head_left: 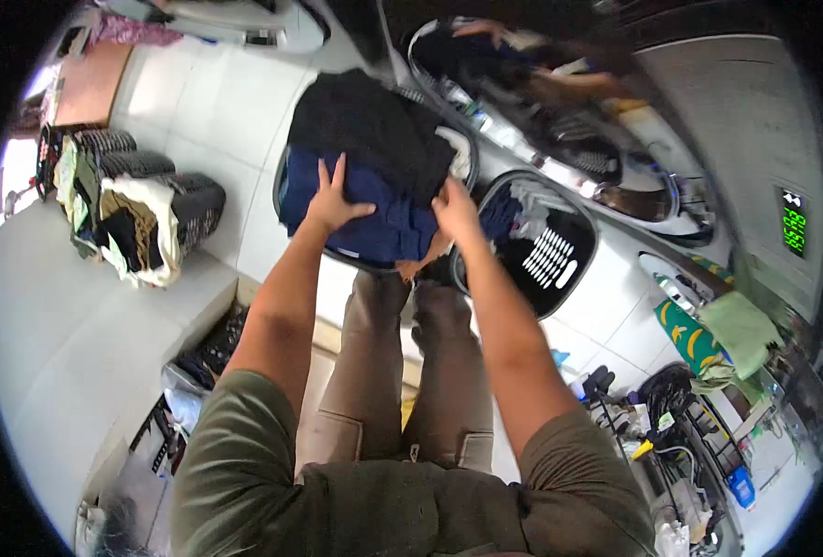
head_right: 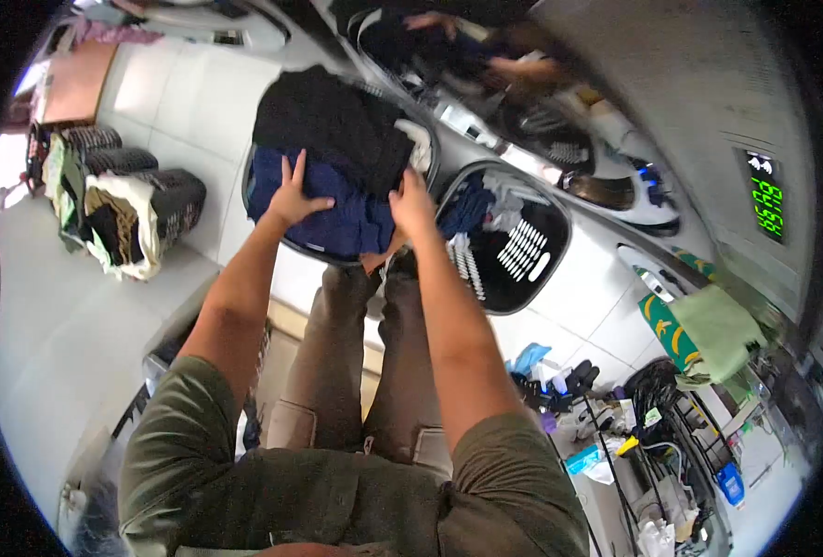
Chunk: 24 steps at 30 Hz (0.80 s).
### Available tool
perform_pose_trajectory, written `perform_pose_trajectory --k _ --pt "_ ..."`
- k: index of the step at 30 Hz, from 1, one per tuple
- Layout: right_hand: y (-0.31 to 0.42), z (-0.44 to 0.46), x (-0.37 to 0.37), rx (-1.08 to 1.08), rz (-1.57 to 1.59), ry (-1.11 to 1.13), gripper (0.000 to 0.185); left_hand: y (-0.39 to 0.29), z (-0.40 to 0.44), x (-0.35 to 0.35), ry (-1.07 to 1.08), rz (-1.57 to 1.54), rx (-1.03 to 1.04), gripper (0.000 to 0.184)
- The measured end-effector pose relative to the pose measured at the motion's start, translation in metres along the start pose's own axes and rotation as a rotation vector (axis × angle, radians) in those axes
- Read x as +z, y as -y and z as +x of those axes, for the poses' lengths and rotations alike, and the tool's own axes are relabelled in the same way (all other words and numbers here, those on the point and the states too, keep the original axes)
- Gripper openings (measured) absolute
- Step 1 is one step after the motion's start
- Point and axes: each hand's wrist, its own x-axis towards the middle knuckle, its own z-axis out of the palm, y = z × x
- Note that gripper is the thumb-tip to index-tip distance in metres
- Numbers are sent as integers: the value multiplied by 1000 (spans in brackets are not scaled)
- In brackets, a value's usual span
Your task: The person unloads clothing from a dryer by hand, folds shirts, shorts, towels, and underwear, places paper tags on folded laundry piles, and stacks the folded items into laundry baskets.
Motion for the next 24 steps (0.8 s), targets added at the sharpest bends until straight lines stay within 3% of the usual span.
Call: perform_pose_trajectory --k 3,4,5,6,7,8,10,11,12,14,16,17,18,20,21,24 --pt "45 -61 -44 -172 70 -295 49 -57 -51 -39 -105 193 108 96" --pt "64 -84 -72 -151 99 -178 44 -76 -70 -45 -89 277 145 90" --pt "90 -119 -102 100 65 -54 40 -89 -88 -42 -73 331 272 77" --pt "73 -138 -105 114 223 -10 40 -119 -109 -57 0 327 574 63" --pt "149 -170 -178 165 285 177 40 -172 -132 -82 107 256 703 56" --pt "144 -187 -199 83 301 241 39 -238 -156 -122 246 78 743 61" --pt "227 -233 -301 123 624 341 40 -356 -193 -197 273 -102 967 43" --pt "263 -254 -353 -87 645 336 39 -417 -216 -244 237 -226 1052 37" --pt "306 -273 -406 -224 652 326 39 -475 -239 -292 -3 -230 1337 34" --pt "391 -312 -507 -514 278 77 38 -561 -261 -367 -342 -288 1626 25" --pt "443 -319 -575 -735 171 -287 33 -631 -264 -412 -579 -455 1637 17" --pt "474 -319 -596 -692 160 -535 31 -661 -263 -435 -543 -593 1588 22" --pt "501 -301 -630 -804 81 -625 29 -688 -259 -453 -496 -730 1522 30" --pt "550 -261 -690 -695 -158 -663 39 -733 -239 -481 32 -1351 1316 56" --pt "572 -233 -718 -492 -282 -668 52 -739 -237 -502 182 -1502 1201 47" --pt "610 -162 -732 -512 -509 -785 38 -743 -223 -488 -24 -1529 1194 43"
